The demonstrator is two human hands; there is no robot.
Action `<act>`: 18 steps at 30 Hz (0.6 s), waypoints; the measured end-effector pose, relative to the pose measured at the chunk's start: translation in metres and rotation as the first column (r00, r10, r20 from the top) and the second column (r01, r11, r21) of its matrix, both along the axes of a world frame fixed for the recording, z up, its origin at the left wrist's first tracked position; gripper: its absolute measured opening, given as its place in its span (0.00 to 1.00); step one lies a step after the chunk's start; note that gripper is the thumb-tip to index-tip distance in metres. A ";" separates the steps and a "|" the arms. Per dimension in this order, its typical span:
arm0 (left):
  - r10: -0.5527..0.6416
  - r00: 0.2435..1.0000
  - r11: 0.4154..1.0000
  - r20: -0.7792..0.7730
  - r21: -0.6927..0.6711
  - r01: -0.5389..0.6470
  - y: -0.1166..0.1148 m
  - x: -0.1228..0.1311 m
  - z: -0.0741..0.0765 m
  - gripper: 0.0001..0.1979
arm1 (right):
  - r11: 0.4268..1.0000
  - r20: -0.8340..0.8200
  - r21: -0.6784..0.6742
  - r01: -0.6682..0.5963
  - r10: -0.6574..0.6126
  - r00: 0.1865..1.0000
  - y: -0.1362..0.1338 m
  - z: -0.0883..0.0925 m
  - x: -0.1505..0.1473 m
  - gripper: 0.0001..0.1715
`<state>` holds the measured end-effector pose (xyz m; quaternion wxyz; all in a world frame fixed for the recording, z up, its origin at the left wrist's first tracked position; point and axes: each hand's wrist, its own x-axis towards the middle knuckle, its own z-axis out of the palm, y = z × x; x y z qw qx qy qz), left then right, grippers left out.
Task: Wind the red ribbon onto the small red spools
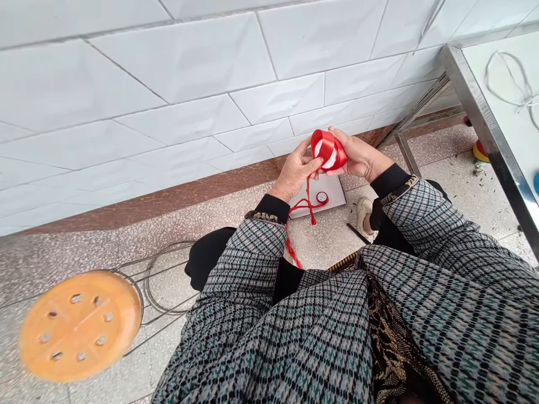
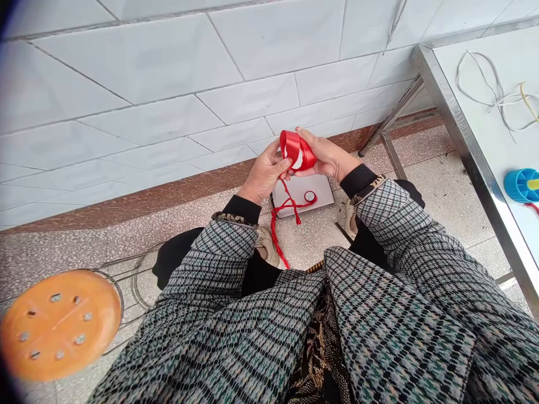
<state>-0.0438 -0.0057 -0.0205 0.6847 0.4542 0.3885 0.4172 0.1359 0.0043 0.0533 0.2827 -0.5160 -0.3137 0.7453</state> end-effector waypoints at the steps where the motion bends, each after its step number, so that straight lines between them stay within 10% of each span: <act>1: 0.004 1.000 1.000 -0.001 0.001 -0.004 0.000 0.001 0.001 0.33 | 1.000 -0.003 -0.012 0.028 -0.028 1.000 0.001 -0.001 -0.002 0.35; 10: 0.152 0.987 0.987 -0.052 0.062 -0.149 -0.011 0.008 0.009 0.19 | 0.956 0.110 0.129 0.263 -0.277 0.955 0.013 -0.014 -0.005 0.32; 18: 0.127 0.987 0.992 -0.099 0.004 -0.127 -0.014 0.008 0.014 0.30 | 0.937 0.247 0.328 0.119 -0.207 0.947 0.005 -0.024 -0.014 0.35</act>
